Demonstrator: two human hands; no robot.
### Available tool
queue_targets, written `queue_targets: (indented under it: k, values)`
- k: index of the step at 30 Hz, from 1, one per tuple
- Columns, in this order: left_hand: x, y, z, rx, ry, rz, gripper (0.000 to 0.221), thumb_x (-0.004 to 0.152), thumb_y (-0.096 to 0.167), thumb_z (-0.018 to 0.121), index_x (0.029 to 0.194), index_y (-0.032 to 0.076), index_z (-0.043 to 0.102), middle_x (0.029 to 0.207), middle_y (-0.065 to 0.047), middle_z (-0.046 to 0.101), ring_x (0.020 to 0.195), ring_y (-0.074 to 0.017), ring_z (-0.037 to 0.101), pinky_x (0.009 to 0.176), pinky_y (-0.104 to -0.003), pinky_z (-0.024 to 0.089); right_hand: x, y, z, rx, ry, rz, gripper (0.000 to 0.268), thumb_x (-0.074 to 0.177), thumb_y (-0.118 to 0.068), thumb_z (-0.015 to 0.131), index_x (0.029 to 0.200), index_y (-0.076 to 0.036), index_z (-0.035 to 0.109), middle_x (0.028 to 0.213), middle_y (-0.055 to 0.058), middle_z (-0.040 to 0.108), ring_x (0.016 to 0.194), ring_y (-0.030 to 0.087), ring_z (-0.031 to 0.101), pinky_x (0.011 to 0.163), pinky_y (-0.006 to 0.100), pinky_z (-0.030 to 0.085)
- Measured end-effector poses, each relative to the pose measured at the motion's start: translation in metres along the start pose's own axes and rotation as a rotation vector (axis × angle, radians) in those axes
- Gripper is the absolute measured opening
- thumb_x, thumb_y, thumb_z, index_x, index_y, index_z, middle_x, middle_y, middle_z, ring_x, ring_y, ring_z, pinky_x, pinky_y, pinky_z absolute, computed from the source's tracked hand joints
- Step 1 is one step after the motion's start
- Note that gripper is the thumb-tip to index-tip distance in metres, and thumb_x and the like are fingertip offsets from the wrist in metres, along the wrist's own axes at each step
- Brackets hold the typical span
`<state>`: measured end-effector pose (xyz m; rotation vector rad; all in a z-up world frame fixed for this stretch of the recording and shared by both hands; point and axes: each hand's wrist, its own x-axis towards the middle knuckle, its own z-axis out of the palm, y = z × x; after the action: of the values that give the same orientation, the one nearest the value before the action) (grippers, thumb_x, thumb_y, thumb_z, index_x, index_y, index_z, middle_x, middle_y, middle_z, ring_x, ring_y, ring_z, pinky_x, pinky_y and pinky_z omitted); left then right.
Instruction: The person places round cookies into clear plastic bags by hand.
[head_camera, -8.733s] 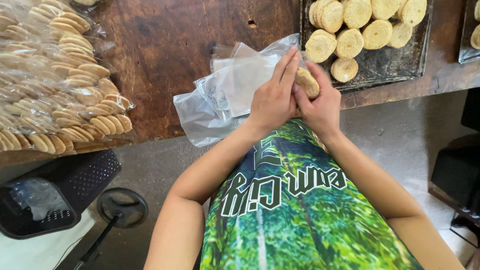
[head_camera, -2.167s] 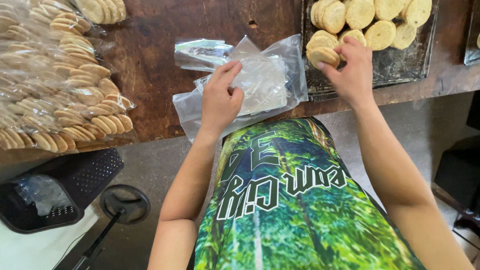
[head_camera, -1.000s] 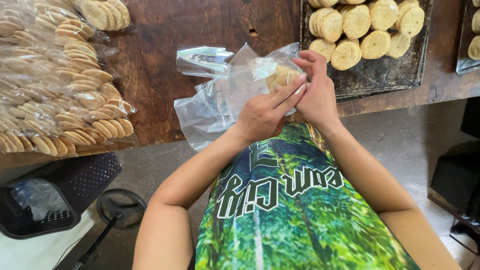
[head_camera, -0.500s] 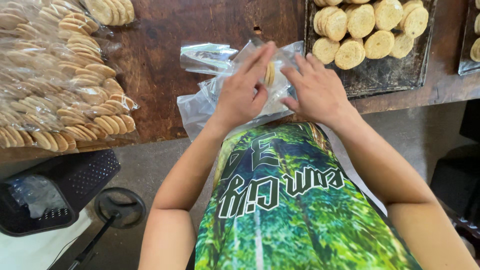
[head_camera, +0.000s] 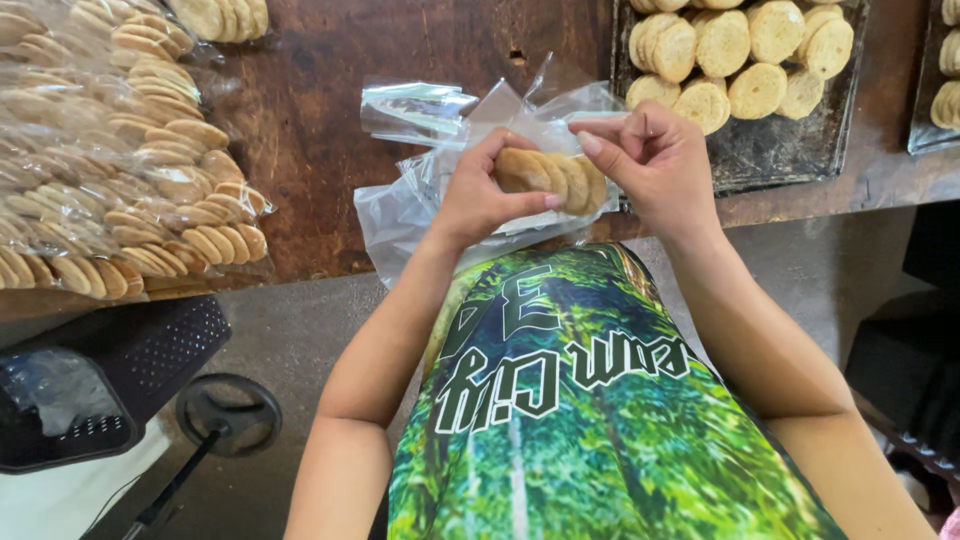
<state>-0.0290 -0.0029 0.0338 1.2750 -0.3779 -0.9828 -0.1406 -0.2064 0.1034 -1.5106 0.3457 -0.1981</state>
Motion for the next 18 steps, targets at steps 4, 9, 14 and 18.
queue_targets:
  k: [4, 9, 14, 18]
  values:
    - [-0.010, 0.012, -0.017, 0.065, -0.145, 0.101, 0.055, 0.077, 0.021, 0.090, 0.122, 0.007, 0.062, 0.117, 0.001, 0.070, 0.112, -0.0124, 0.065, 0.102, -0.031, 0.051, -0.010, -0.001, 0.012, -0.562, -0.055, 0.260, 0.035, 0.096, -0.008, 0.080, 0.078, 0.000, 0.052, 0.077, 0.026, 0.055, 0.069, 0.034, 0.048, 0.064, 0.033, 0.036]
    - [-0.011, -0.003, -0.044, 0.380, -0.046, 0.189, 0.013, 0.098, 0.014, 0.077, 0.104, 0.007, 0.068, 0.100, -0.004, 0.076, 0.099, -0.0153, 0.072, 0.090, -0.032, 0.057, -0.005, -0.004, 0.028, -0.146, -0.139, 0.049, 0.027, 0.098, -0.004, 0.074, 0.110, -0.004, 0.049, 0.109, 0.009, 0.070, 0.099, 0.013, 0.070, 0.084, 0.025, 0.060]
    - [-0.006, 0.003, -0.171, 0.376, 0.381, 0.380, 0.016, 0.113, 0.016, 0.063, 0.106, 0.005, 0.055, 0.096, -0.004, 0.064, 0.094, -0.0132, 0.071, 0.087, -0.029, 0.056, -0.004, 0.006, 0.027, -0.050, -0.049, 0.126, 0.036, 0.100, -0.003, 0.074, 0.123, -0.004, 0.046, 0.109, 0.010, 0.067, 0.088, 0.012, 0.068, 0.077, 0.027, 0.059]
    - [0.019, 0.026, -0.305, 0.929, 0.604, 0.530, 0.018, 0.105, 0.017, 0.073, 0.103, 0.005, 0.060, 0.100, -0.012, 0.071, 0.097, -0.0300, 0.070, 0.089, -0.041, 0.055, 0.001, 0.016, 0.035, -0.244, -0.082, 0.226, 0.029, 0.097, -0.008, 0.075, 0.117, -0.003, 0.055, 0.103, 0.007, 0.070, 0.083, 0.009, 0.068, 0.072, 0.024, 0.057]
